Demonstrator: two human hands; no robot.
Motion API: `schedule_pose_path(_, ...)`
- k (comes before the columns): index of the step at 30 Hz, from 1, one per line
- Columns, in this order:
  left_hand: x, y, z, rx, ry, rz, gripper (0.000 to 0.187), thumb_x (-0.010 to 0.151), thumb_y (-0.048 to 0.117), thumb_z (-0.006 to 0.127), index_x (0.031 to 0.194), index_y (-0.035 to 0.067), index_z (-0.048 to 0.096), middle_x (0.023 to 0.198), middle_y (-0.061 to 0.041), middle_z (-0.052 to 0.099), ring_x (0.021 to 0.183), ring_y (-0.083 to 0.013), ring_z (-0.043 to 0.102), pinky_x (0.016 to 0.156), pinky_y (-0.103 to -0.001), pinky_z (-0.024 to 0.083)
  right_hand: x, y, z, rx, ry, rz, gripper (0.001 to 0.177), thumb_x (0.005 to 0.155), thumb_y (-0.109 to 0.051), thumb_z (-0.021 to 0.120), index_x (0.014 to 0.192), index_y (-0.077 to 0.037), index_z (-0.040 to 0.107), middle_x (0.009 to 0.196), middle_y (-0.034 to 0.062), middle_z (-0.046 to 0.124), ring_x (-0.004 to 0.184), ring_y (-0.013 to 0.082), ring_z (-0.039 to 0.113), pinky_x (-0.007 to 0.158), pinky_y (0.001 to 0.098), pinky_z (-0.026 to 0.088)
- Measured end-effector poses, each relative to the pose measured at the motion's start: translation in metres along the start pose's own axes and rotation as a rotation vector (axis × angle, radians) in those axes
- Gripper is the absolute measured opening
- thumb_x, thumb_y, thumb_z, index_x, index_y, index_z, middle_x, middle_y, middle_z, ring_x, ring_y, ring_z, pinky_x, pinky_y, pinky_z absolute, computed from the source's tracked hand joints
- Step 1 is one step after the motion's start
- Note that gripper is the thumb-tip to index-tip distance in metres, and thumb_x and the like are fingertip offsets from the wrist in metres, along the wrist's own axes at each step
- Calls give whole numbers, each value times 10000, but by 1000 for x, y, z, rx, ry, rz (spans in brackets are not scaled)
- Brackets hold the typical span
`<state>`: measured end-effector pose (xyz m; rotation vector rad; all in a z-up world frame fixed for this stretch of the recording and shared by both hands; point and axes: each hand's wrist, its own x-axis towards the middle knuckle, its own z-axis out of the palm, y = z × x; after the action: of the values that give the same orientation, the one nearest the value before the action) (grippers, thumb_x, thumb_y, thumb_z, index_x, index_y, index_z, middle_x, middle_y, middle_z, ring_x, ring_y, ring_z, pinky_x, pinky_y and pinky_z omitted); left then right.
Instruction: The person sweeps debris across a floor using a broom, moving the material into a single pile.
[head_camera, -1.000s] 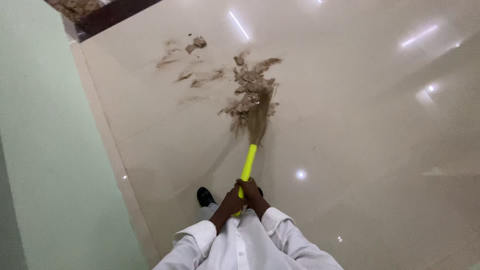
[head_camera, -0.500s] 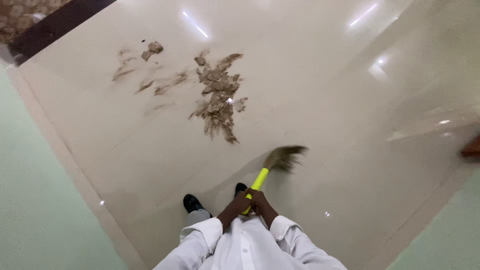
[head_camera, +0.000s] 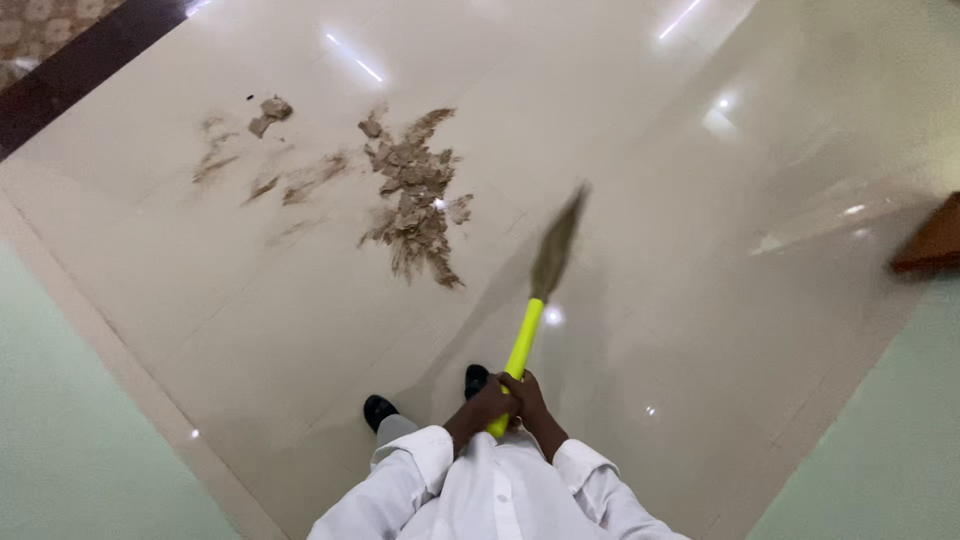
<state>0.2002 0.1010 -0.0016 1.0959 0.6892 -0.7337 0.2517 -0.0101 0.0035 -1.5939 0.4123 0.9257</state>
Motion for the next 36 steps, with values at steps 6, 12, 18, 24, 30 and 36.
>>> schedule_pose_path(6, -21, -17, -52, 153, 133, -63, 741, 787, 141, 772, 1365, -63, 356, 929, -203, 704, 686, -250, 699, 623, -415, 587, 4, 7, 38, 315, -184, 435, 359, 877, -259, 706, 1104, 1, 607, 808, 132, 637, 637, 255, 647, 526, 383, 566)
schedule_pose_path(12, -51, -42, -79, 38, 295, -96, 587, 771, 159, 771, 1235, -80, 502, 889, -207, 730, 705, -276, 730, 637, -411, 600, 8, 11, 92, 6, -427, 683, 452, 916, -351, 671, 1187, -9, 557, 889, 155, 701, 667, 288, 695, 534, 398, 599)
schedule_pose_path(18, -68, -51, -92, 39, 530, -60, 461, 755, 176, 770, 1105, -98, 648, 849, -211, 755, 724, -302, 761, 651, -406, 612, 21, 3, 145, -203, -575, 493, 377, 930, -298, 687, 1130, 12, 613, 875, 136, 717, 695, 258, 713, 602, 396, 599)
schedule_pose_path(24, -80, -35, -88, 178, 678, 178, 755, 725, 186, 783, 1370, -13, 446, 990, -200, 741, 764, -272, 763, 702, -371, 616, 31, -4, 155, -329, -610, -51, 335, 884, -278, 695, 961, 47, 677, 805, 110, 710, 691, 199, 700, 619, 345, 573)
schedule_pose_path(30, -69, -35, -84, 186, 593, 137, 858, 708, 205, 802, 1410, -38, 372, 1124, -228, 712, 947, -321, 754, 799, -394, 617, 26, -4, 137, -411, -366, -92, 307, 841, -244, 723, 950, 33, 650, 778, 115, 703, 669, 220, 686, 609, 367, 552)
schedule_pose_path(36, -48, -33, -72, 360, 568, 27, 797, 714, 280, 828, 1349, -67, 495, 1209, -239, 686, 1105, -343, 710, 926, -405, 581, 18, -4, 113, -242, -284, -10, 341, 831, -240, 741, 978, 47, 631, 811, 145, 699, 676, 240, 677, 596, 377, 558)
